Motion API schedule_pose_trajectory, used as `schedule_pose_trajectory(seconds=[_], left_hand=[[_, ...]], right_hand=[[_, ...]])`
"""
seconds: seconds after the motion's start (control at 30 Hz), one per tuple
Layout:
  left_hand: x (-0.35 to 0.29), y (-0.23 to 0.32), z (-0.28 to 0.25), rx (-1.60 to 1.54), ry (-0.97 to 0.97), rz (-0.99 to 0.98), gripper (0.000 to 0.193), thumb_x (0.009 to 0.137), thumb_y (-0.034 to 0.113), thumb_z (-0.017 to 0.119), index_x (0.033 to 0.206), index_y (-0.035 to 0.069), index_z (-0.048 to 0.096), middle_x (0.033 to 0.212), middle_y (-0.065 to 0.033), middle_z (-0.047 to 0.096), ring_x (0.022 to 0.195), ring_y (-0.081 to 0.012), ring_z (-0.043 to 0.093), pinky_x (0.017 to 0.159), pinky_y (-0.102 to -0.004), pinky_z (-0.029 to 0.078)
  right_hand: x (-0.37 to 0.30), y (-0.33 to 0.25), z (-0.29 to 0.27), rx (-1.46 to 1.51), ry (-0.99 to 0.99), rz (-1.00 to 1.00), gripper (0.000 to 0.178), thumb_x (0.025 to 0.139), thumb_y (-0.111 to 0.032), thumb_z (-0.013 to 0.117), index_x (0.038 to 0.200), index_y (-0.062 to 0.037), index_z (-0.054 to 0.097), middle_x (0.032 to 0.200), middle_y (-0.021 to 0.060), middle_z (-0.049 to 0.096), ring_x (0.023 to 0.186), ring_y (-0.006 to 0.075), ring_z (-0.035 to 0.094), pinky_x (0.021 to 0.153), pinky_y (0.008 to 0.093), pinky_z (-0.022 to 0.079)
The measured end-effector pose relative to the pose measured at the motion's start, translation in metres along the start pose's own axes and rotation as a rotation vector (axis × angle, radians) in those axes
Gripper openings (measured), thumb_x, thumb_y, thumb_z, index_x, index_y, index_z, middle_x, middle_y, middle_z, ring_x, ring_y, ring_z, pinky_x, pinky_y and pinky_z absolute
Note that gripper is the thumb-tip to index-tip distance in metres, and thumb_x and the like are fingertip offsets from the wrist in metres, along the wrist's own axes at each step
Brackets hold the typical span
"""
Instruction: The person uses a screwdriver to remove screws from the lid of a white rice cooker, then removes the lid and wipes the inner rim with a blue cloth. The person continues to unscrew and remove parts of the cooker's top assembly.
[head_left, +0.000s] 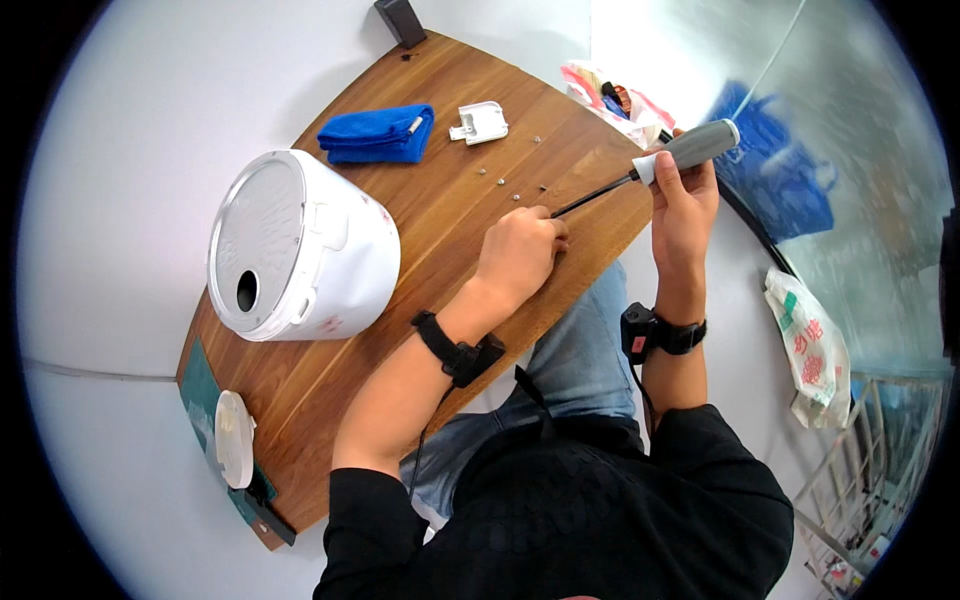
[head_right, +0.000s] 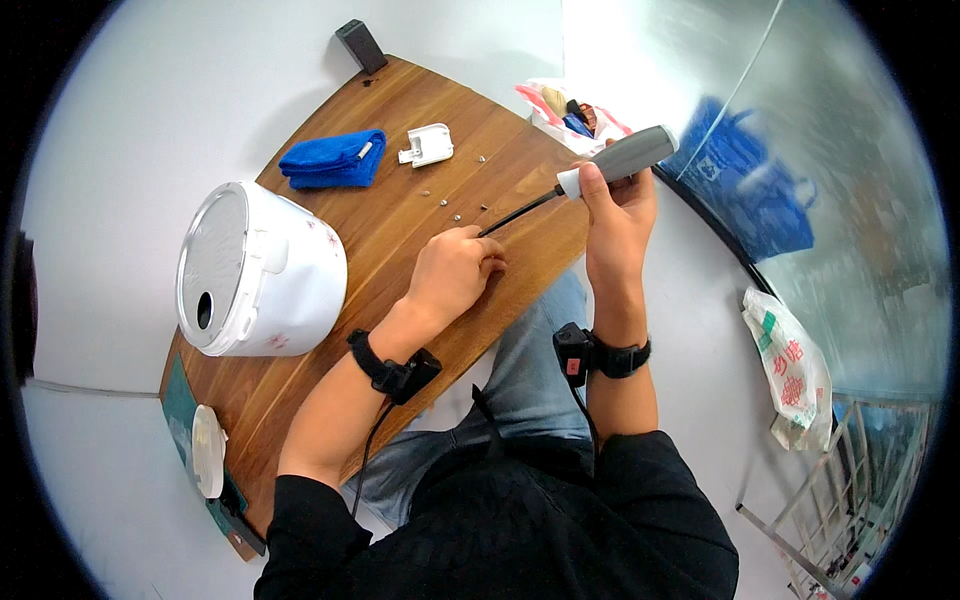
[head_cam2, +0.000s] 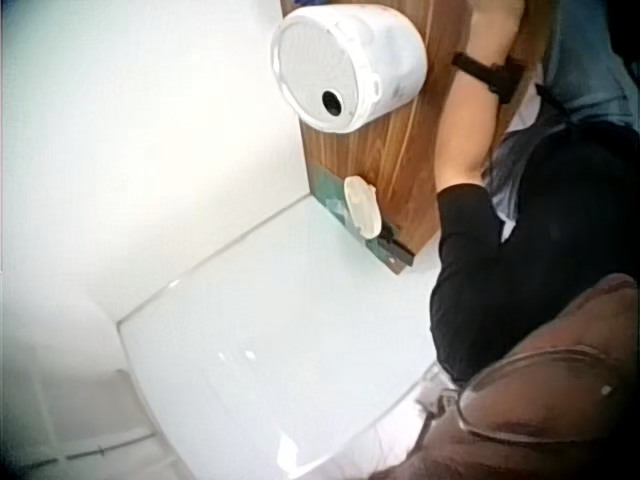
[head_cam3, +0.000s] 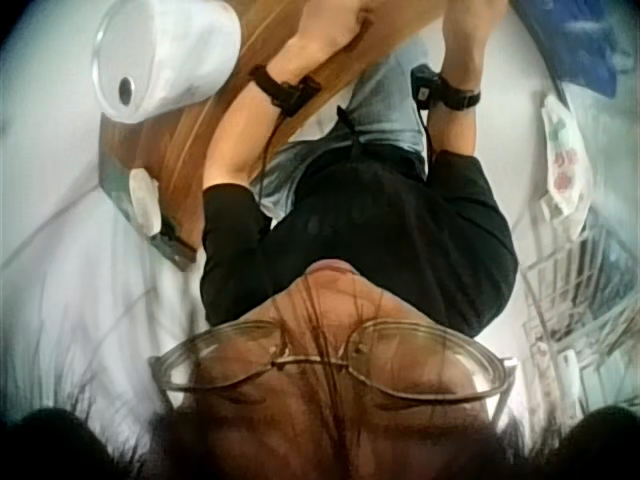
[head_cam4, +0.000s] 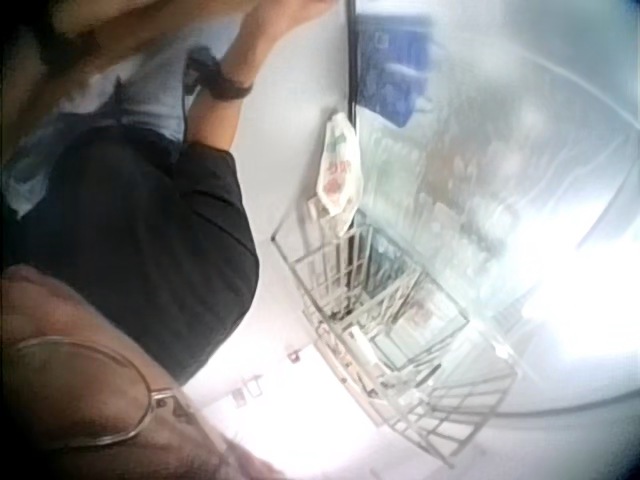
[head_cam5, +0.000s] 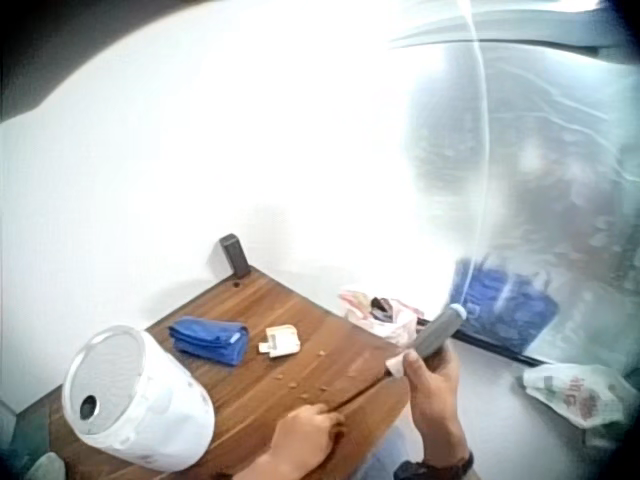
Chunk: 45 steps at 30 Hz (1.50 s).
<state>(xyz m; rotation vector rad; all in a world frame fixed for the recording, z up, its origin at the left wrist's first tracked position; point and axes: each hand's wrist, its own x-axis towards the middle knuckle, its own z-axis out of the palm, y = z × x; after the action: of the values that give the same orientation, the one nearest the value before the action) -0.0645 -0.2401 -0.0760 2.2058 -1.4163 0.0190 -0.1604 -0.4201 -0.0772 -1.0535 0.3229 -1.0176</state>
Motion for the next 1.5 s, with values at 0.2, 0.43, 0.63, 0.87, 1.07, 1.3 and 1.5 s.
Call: schedule_pose_trajectory(seconds=[0.2,0.43,0.63,0.87,1.07,1.3,1.5], left_hand=[[-0.004,-0.001,0.002,-0.047,0.005,-0.044,0.013,0.08,0.011,0.072,0.091,0.006,0.076,0.086,-0.0143,0.069,0.083,-0.0333,0.068,0.073,-0.0422,0.055],[-0.024,-0.001,-0.018,-0.143,0.027,-0.016,0.025,0.081,0.012,0.073,0.105,0.006,0.073,0.095,-0.0148,0.072,0.085,-0.0328,0.069,0.077,-0.0407,0.055],[-0.083,0.029,-0.098,-0.348,0.022,-0.056,0.028,0.081,0.015,0.078,0.106,0.006,0.073,0.093,-0.0137,0.072,0.084,-0.0286,0.07,0.076,-0.0369,0.055],[-0.151,0.029,-0.183,-0.171,0.418,-0.104,0.021,0.076,0.007,0.08,0.097,0.008,0.074,0.09,-0.0084,0.073,0.083,-0.0248,0.069,0.075,-0.0351,0.054],[-0.19,-0.003,-0.206,0.108,0.741,-0.222,0.022,0.078,0.002,0.079,0.099,0.004,0.072,0.1,-0.0085,0.071,0.091,-0.0205,0.066,0.073,-0.03,0.051],[-0.198,-0.014,-0.222,0.132,0.757,-0.341,0.027,0.074,0.003,0.081,0.099,0.006,0.072,0.108,-0.007,0.066,0.098,-0.0251,0.062,0.082,-0.036,0.051],[-0.201,-0.039,-0.239,0.139,0.75,-0.425,0.034,0.077,0.012,0.082,0.109,0.008,0.071,0.122,-0.011,0.064,0.111,-0.0273,0.061,0.094,-0.0381,0.049]], right_hand=[[-0.001,0.003,0.01,0.04,-0.029,0.001,0.032,0.098,-0.01,0.064,0.126,0.0003,0.052,0.109,0.0112,0.066,0.101,0.0187,0.065,0.09,0.0342,0.053],[-0.003,0.0,0.027,0.051,-0.071,0.016,0.032,0.098,-0.01,0.063,0.126,-0.0001,0.053,0.11,0.01,0.067,0.101,0.0171,0.064,0.092,0.0336,0.052],[-0.006,-0.009,0.065,-0.052,-0.184,0.059,0.032,0.096,-0.01,0.065,0.125,0.0012,0.057,0.104,0.0071,0.066,0.097,0.0147,0.063,0.085,0.03,0.052],[-0.009,0.028,0.164,-0.607,-0.683,0.172,0.044,0.08,-0.013,0.08,0.111,0.0094,0.06,0.091,0.0178,0.069,0.077,0.0206,0.072,0.06,0.0305,0.059],[0.003,0.083,0.2,-1.007,-0.819,0.408,0.042,0.078,-0.017,0.083,0.099,0.0127,0.062,0.087,0.0197,0.071,0.07,0.0227,0.073,0.051,0.0313,0.06],[0.006,0.098,0.207,-1.165,-0.755,0.556,0.06,0.078,-0.02,0.084,0.114,0.0159,0.052,0.094,0.0219,0.071,0.072,0.0266,0.073,0.05,0.0338,0.06],[0.01,0.106,0.206,-1.327,-0.781,0.332,0.086,0.075,-0.032,0.085,0.126,0.019,0.038,0.097,0.0303,0.069,0.074,0.0334,0.074,0.062,0.0355,0.06]])
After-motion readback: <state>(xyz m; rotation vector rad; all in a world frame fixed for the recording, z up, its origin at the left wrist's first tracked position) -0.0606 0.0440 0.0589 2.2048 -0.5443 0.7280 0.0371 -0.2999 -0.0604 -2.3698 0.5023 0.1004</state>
